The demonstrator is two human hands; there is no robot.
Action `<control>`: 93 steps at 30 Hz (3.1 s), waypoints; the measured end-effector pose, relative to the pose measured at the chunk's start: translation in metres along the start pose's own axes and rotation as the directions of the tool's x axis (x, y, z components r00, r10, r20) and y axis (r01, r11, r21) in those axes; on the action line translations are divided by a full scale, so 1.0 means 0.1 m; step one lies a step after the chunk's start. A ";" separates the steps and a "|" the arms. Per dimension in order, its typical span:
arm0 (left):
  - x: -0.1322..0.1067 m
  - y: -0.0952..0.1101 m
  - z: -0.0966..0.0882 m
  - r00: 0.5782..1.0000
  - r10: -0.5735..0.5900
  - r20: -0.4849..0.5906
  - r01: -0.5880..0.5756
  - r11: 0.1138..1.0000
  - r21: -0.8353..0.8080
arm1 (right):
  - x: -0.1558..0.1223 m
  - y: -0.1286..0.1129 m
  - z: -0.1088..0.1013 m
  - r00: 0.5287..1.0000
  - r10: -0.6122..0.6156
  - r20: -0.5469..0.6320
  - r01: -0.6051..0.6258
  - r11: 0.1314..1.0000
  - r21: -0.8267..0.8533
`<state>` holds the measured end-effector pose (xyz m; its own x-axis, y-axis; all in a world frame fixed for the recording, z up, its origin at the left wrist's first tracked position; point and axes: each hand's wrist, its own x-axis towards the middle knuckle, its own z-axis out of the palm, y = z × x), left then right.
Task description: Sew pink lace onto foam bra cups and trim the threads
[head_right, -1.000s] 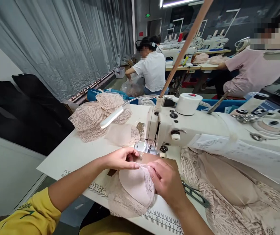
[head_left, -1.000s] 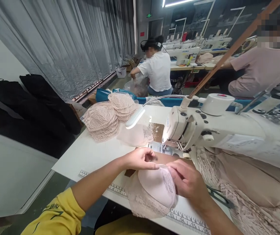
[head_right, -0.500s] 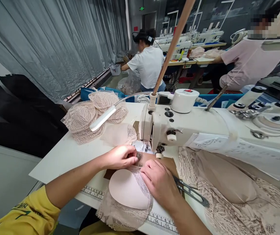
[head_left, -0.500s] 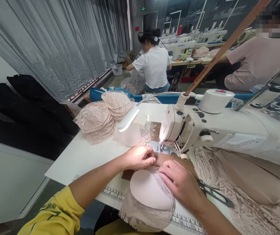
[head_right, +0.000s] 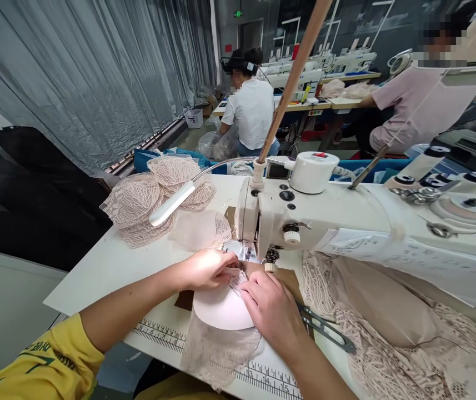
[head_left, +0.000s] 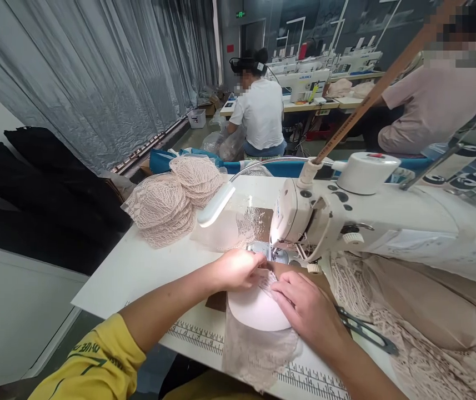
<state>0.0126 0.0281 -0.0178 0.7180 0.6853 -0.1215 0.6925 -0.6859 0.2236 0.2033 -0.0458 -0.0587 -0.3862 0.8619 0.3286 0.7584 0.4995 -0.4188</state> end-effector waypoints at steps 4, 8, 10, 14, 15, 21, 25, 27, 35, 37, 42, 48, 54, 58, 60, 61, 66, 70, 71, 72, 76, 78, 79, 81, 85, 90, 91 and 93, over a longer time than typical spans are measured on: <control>-0.03 -0.05 -0.14 0.987 -0.133 -0.086 0.146 0.975 0.165 | -0.01 0.01 0.03 1.000 0.017 -0.014 -0.018 1.000 -0.018; -0.17 0.08 -0.20 0.987 -0.056 -0.154 0.076 0.989 0.127 | 0.00 -0.01 0.02 1.000 0.020 -0.006 -0.020 0.999 -0.046; -0.22 0.16 -0.10 0.983 0.092 -0.157 -0.081 0.994 0.076 | 0.01 -0.01 0.01 1.000 0.020 0.002 -0.020 0.998 -0.060; -0.20 0.20 0.25 0.947 0.220 -0.233 -0.194 0.972 0.130 | 0.01 0.01 0.01 1.000 -0.004 -0.016 0.002 0.994 -0.113; -0.18 0.19 0.31 0.939 0.240 -0.246 -0.211 0.968 0.136 | 0.01 0.02 0.02 1.000 -0.008 -0.022 0.004 0.990 -0.139; -0.14 0.11 0.23 0.947 0.214 -0.240 -0.197 0.976 0.091 | 0.01 0.08 0.10 0.998 0.038 -0.041 -0.047 0.962 -0.268; -0.12 0.06 0.19 0.955 0.191 -0.225 -0.190 0.981 0.030 | 0.02 0.08 0.12 0.997 0.067 -0.026 -0.072 0.955 -0.287; -0.10 0.02 0.21 0.953 0.203 -0.226 -0.205 0.979 0.013 | 0.02 0.07 0.12 0.997 0.067 -0.039 -0.076 0.948 -0.308; 0.00 -0.05 0.20 0.944 0.264 -0.199 -0.274 0.962 -0.024 | 0.07 0.07 0.09 0.995 0.050 -0.086 -0.077 0.932 -0.354; 0.02 -0.06 0.18 0.942 0.274 -0.193 -0.287 0.957 -0.040 | 0.08 0.07 0.09 0.995 0.064 -0.082 -0.090 0.929 -0.359; 0.06 -0.09 0.14 0.940 0.292 -0.177 -0.307 0.949 -0.068 | 0.09 0.06 0.08 0.991 0.118 -0.059 -0.131 0.926 -0.354; 0.08 -0.14 0.10 0.950 0.295 -0.103 -0.302 0.951 -0.061 | 0.11 0.03 0.06 0.984 0.173 -0.045 -0.178 0.916 -0.359; 0.09 -0.28 -0.03 0.937 0.347 -0.028 -0.346 0.938 0.025 | 0.13 0.06 0.03 0.986 0.151 -0.077 -0.168 0.933 -0.317; 0.04 -0.22 -0.08 0.916 0.383 -0.117 -0.368 0.920 0.135 | 0.11 0.09 0.02 0.986 0.150 -0.069 -0.163 0.951 -0.262; 0.02 -0.15 -0.04 0.907 0.391 -0.159 -0.369 0.917 0.150 | 0.10 0.09 0.00 0.987 0.143 -0.069 -0.156 0.955 -0.253; 0.01 -0.11 -0.01 0.906 0.384 -0.178 -0.362 0.921 0.145 | 0.10 0.09 -0.01 0.988 0.142 -0.066 -0.154 0.957 -0.246; 0.00 -0.05 0.17 0.901 0.351 -0.254 -0.342 0.936 0.083 | 0.07 0.09 -0.03 0.991 0.121 -0.064 -0.130 0.977 -0.168; 0.00 -0.07 0.18 0.892 0.338 -0.299 -0.350 0.936 0.012 | 0.06 0.08 -0.04 0.996 0.084 -0.041 -0.089 0.989 -0.115; 0.00 -0.07 0.18 0.892 0.332 -0.306 -0.349 0.937 -0.002 | 0.06 0.07 -0.04 0.997 0.076 -0.032 -0.079 0.991 -0.108; 0.00 -0.07 0.17 0.893 0.326 -0.310 -0.348 0.938 -0.014 | 0.06 0.07 -0.04 0.997 0.070 -0.027 -0.073 0.992 -0.103; 0.00 -0.06 0.16 0.892 0.324 -0.315 -0.352 0.935 -0.034 | 0.07 0.08 -0.02 0.995 0.091 -0.047 -0.096 0.988 -0.122; -0.01 -0.06 0.16 0.890 0.338 -0.307 -0.363 0.932 -0.026 | 0.07 0.10 0.00 0.992 0.098 -0.081 -0.109 0.984 -0.142; -0.01 -0.06 0.17 0.889 0.345 -0.300 -0.367 0.930 -0.019 | 0.07 0.10 0.02 0.991 0.097 -0.093 -0.111 0.982 -0.154; -0.01 -0.06 0.16 0.889 0.359 -0.285 -0.375 0.927 -0.005 | 0.07 0.11 0.04 0.991 0.100 -0.094 -0.117 0.974 -0.195; -0.01 -0.08 0.16 0.884 0.376 -0.276 -0.392 0.920 -0.003 | 0.08 0.10 0.06 0.991 0.122 -0.047 -0.131 0.952 -0.275; 0.00 -0.12 0.18 0.890 0.375 -0.260 -0.387 0.922 0.005 | 0.09 0.10 0.08 0.990 0.135 -0.048 -0.143 0.940 -0.310; 0.01 -0.13 0.19 0.893 0.368 -0.258 -0.378 0.926 0.013 | 0.09 0.11 0.08 0.990 0.132 -0.044 -0.140 0.937 -0.320; 0.01 -0.14 0.19 0.899 0.352 -0.261 -0.357 0.934 0.031 | 0.08 0.11 0.09 0.991 0.127 -0.038 -0.132 0.934 -0.331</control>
<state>0.0051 0.0341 -0.0394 0.8710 0.4381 0.2224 0.3923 -0.8926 0.2221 0.2040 -0.0322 -0.0680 -0.2670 0.9143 0.3045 0.9334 0.3239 -0.1543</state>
